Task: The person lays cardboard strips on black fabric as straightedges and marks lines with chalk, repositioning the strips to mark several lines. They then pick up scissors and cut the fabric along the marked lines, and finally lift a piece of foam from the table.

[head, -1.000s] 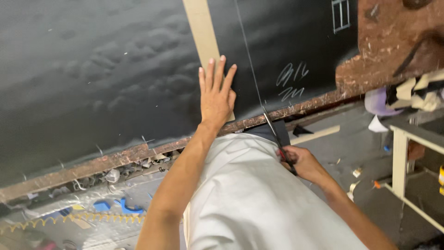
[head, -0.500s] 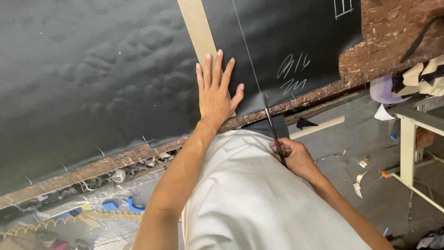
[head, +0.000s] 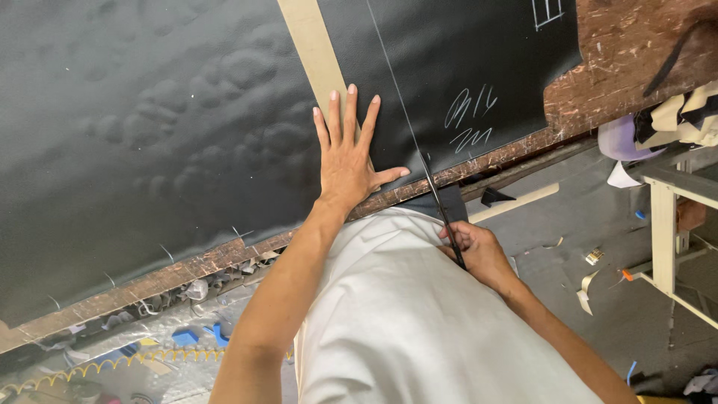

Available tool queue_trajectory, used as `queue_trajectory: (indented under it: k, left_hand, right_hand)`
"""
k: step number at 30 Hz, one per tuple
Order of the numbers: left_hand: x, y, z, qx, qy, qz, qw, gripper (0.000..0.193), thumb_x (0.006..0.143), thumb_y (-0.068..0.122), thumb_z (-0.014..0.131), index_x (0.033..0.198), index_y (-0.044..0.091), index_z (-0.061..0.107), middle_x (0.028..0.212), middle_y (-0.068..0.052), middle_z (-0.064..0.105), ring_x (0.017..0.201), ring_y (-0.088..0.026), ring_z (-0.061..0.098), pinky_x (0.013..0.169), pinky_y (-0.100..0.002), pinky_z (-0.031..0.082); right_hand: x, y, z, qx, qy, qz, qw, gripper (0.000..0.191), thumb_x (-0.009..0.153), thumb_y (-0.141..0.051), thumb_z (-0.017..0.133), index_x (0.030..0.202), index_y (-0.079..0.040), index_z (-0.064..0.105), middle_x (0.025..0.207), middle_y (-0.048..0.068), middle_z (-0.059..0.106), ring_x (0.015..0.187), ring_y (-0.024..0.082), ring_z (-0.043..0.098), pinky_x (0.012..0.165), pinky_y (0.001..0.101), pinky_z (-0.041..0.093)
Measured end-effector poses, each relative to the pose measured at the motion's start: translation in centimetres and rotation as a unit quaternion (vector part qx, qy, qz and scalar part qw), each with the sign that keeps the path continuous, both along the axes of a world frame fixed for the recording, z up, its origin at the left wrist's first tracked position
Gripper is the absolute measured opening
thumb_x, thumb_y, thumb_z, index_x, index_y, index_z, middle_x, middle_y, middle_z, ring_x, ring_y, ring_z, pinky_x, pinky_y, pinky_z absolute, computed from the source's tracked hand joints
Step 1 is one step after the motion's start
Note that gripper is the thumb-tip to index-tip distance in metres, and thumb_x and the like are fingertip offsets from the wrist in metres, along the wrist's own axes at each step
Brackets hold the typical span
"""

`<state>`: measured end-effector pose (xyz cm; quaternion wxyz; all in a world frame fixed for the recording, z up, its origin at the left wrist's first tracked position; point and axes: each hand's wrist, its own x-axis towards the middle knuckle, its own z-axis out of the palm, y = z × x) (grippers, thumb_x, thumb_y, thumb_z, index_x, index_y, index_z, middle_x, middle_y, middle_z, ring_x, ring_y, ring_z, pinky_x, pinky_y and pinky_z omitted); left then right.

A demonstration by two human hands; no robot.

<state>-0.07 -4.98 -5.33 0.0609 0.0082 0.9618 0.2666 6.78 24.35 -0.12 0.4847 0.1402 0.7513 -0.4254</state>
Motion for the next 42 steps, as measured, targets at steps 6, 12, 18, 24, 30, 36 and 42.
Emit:
queue_trajectory:
  k: [6,12,18,24,30,36,42]
  left_hand:
    - [-0.3,0.0,0.2,-0.006,-0.016,-0.007,1.000,0.135,0.063,0.084,0.074,0.165,0.013,0.020,0.169,-0.023,0.007,0.156,-0.047,0.003,0.125,-0.069,0.004]
    - [-0.3,-0.1,0.5,-0.003,-0.017,-0.009,1.000,0.136,0.062,0.084,0.073,0.164,0.012,0.020,0.169,-0.023,0.008,0.157,-0.047,0.003,0.125,-0.069,0.004]
    - [-0.3,-0.1,0.5,-0.002,-0.014,-0.007,1.000,0.136,0.062,0.084,0.073,0.164,0.012,0.020,0.169,-0.023,0.009,0.156,-0.047,0.004,0.125,-0.069,0.005]
    - [-0.3,0.0,0.4,-0.006,-0.011,-0.007,1.000,0.136,0.062,0.085,0.072,0.164,0.012,0.020,0.169,-0.024,0.008,0.156,-0.047,0.003,0.125,-0.069,0.004]
    - [-0.4,0.0,0.7,-0.016,-0.011,-0.008,1.000,0.136,0.063,0.086,0.071,0.164,0.011,0.020,0.169,-0.023,0.008,0.157,-0.047,0.003,0.125,-0.068,0.004]
    - [-0.4,0.1,0.6,-0.023,-0.015,-0.011,1.000,0.135,0.064,0.086,0.070,0.164,0.011,0.020,0.169,-0.024,0.008,0.157,-0.047,0.003,0.125,-0.068,0.004]
    - [-0.3,0.0,0.9,-0.025,-0.020,-0.010,0.999,0.135,0.063,0.085,0.070,0.164,0.010,0.020,0.169,-0.024,0.008,0.156,-0.047,0.003,0.125,-0.069,0.004]
  right_hand:
    - [-0.5,-0.6,-0.2,0.033,0.031,0.011,0.999,0.027,0.080,-0.014,0.085,0.103,-0.005,0.073,0.068,-0.006,0.057,0.061,0.003,0.046,0.056,0.0215,0.041]
    - [-1.6,-2.1,-1.1,0.020,0.088,0.026,0.996,0.031,0.077,-0.018,0.089,0.099,-0.005,0.070,0.065,-0.006,0.054,0.060,0.004,0.043,0.054,0.0218,0.038]
    - [-2.0,-2.1,-1.0,0.009,0.114,0.040,0.993,0.030,0.077,-0.017,0.090,0.097,-0.005,0.071,0.063,-0.005,0.051,0.060,0.004,0.042,0.055,0.0207,0.038]
    - [-3.5,-3.7,-0.8,-0.023,0.078,-0.018,0.997,0.031,0.076,-0.014,0.090,0.097,-0.004,0.070,0.066,-0.008,0.052,0.060,0.003,0.043,0.054,0.0198,0.038]
    - [-4.8,-4.9,-1.0,-0.047,0.072,-0.038,0.996,0.034,0.074,-0.015,0.092,0.095,-0.003,0.068,0.065,-0.010,0.049,0.059,0.001,0.041,0.053,0.0197,0.035]
    - [-5.2,-4.8,-1.0,-0.049,0.079,-0.032,0.995,0.035,0.073,-0.017,0.093,0.094,-0.003,0.069,0.063,-0.009,0.047,0.057,0.002,0.039,0.051,0.0200,0.032]
    - [-6.8,-6.1,-1.2,-0.074,0.111,-0.029,0.991,0.036,0.074,-0.017,0.092,0.095,-0.003,0.067,0.066,-0.011,0.050,0.059,0.000,0.039,0.051,0.0188,0.031]
